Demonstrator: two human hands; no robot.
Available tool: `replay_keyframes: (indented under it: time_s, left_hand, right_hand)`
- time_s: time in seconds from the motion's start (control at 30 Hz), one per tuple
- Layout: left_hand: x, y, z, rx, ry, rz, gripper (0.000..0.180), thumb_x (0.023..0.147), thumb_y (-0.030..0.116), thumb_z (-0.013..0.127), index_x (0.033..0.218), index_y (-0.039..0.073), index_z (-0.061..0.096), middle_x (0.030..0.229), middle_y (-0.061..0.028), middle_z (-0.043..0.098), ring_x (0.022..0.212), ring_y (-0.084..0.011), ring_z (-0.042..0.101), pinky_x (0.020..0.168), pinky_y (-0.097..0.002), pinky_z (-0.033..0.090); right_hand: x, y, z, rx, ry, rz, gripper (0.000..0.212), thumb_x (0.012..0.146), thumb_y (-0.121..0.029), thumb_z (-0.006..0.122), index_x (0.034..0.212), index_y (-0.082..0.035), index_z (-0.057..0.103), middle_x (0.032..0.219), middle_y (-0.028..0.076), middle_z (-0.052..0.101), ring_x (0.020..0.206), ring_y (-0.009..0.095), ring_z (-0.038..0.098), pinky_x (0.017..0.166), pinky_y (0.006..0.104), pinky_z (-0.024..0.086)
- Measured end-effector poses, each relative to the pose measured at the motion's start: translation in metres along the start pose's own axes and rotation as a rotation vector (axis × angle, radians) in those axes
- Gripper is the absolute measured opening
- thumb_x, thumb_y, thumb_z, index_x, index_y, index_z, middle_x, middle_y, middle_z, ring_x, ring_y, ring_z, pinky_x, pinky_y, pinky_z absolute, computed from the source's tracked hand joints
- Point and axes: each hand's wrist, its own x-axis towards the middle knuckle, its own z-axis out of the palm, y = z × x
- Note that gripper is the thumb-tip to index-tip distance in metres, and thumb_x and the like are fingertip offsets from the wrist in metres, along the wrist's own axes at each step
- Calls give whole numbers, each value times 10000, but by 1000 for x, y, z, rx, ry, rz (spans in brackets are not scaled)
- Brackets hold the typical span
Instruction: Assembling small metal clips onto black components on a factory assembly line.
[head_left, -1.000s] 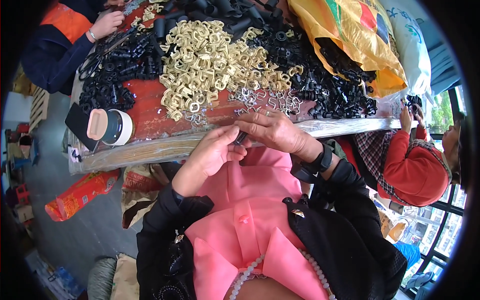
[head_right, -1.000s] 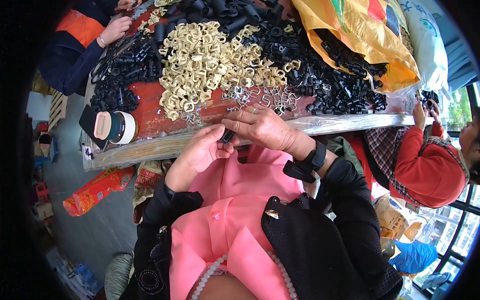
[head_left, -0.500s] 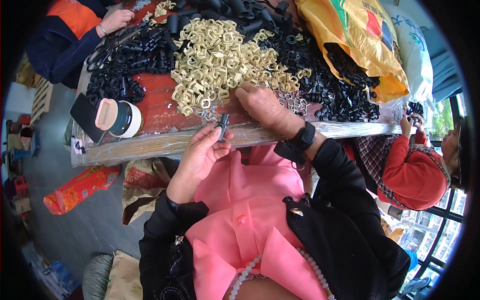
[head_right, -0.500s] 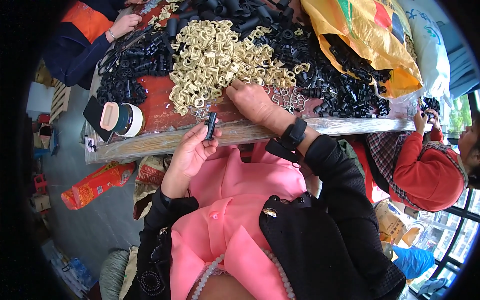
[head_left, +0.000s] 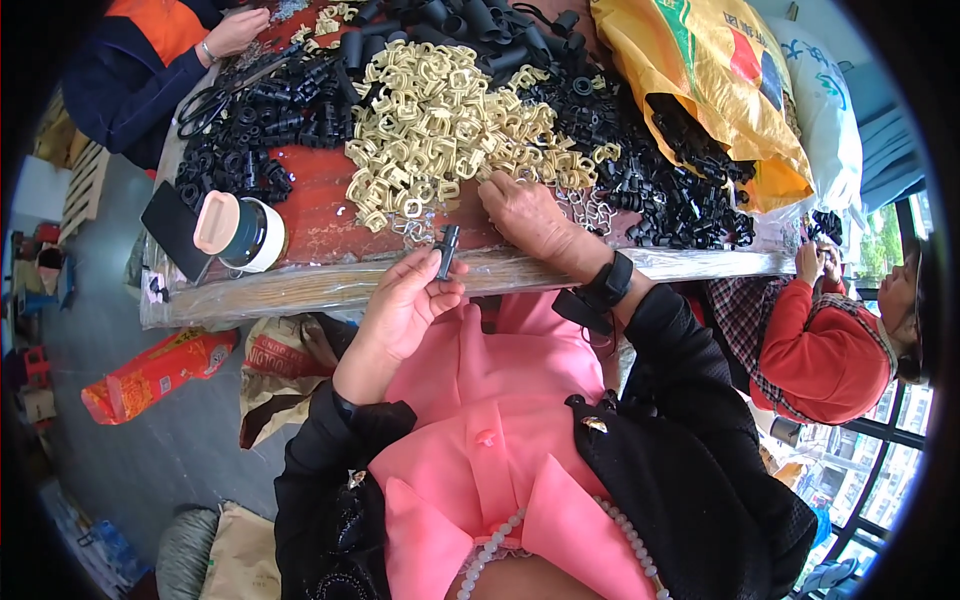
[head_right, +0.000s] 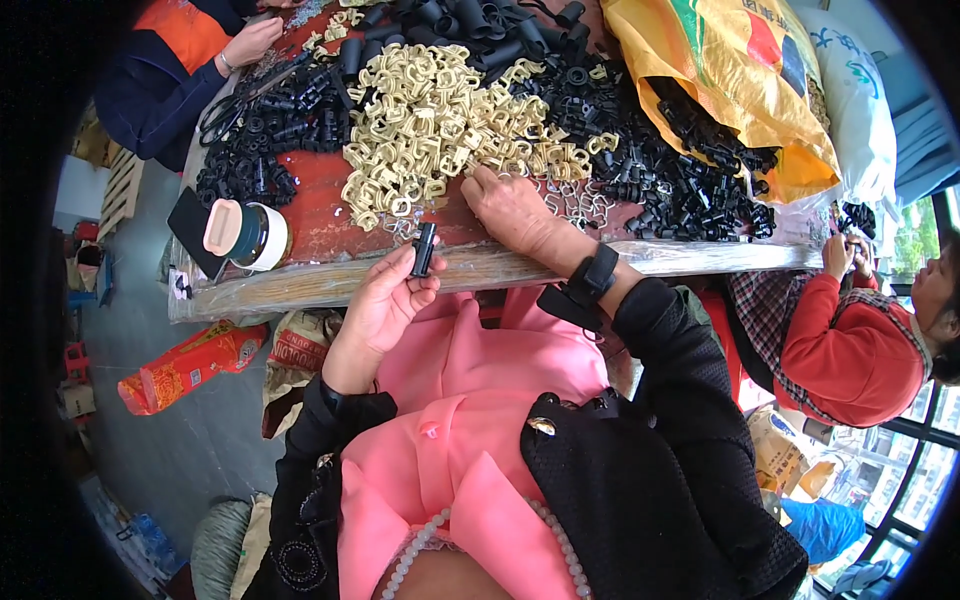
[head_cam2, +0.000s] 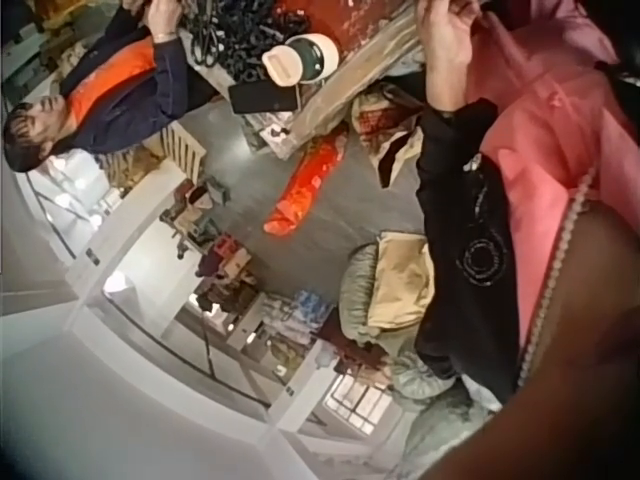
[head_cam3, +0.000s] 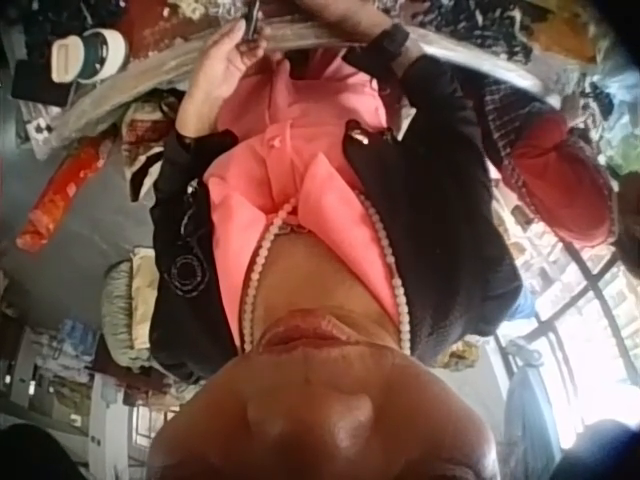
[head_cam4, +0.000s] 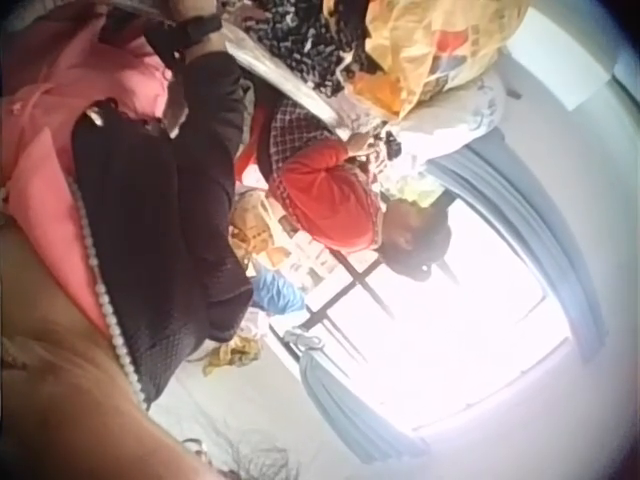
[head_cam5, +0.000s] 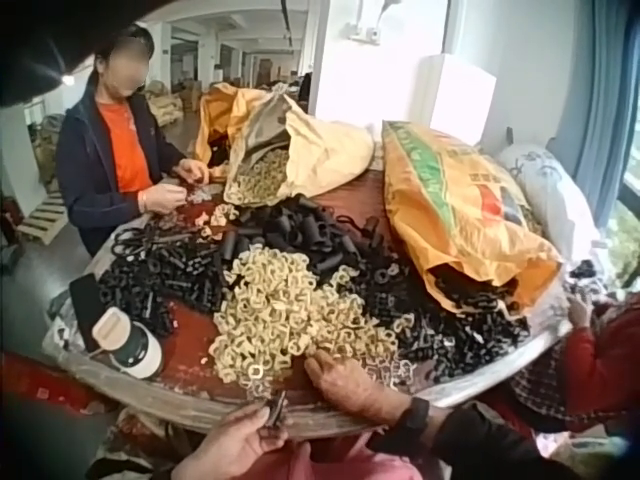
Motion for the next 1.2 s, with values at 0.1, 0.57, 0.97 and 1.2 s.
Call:
replay_keyframes:
  time_s: [0.1,0.57,0.97,1.2]
  left_hand:
    - [1,-1,2,0,-3,1,216,845,144,461,1017,15,474,887,-111,569,702,-156,579,641,-259,495]
    - [1,-11,13,95,-42,-31,265,846,177,472,1052,10,470,910,-72,564,758,-166,577,672,-259,484]
    - [-6,-17,15,172,-62,-43,265,863,177,435,1053,-5,468,940,-71,543,818,-157,550,728,-281,469]
    - [-6,-17,14,283,-104,-60,282,868,208,434,1068,15,480,935,-60,546,795,-138,556,708,-251,465]
  right_hand:
    - [-8,-3,-2,291,73,126,83,730,-76,501,738,-19,441,709,97,481,594,262,532,502,342,435]
    - [-35,-49,-62,687,120,37,106,718,-89,547,777,-31,480,712,102,485,633,284,534,514,357,438]
    - [-37,-57,-56,518,61,0,115,662,-77,578,755,-50,516,685,68,491,560,255,540,458,340,442]
    - [-37,-59,-57,597,25,42,80,653,-67,581,715,-42,539,660,68,502,564,258,542,476,338,441]
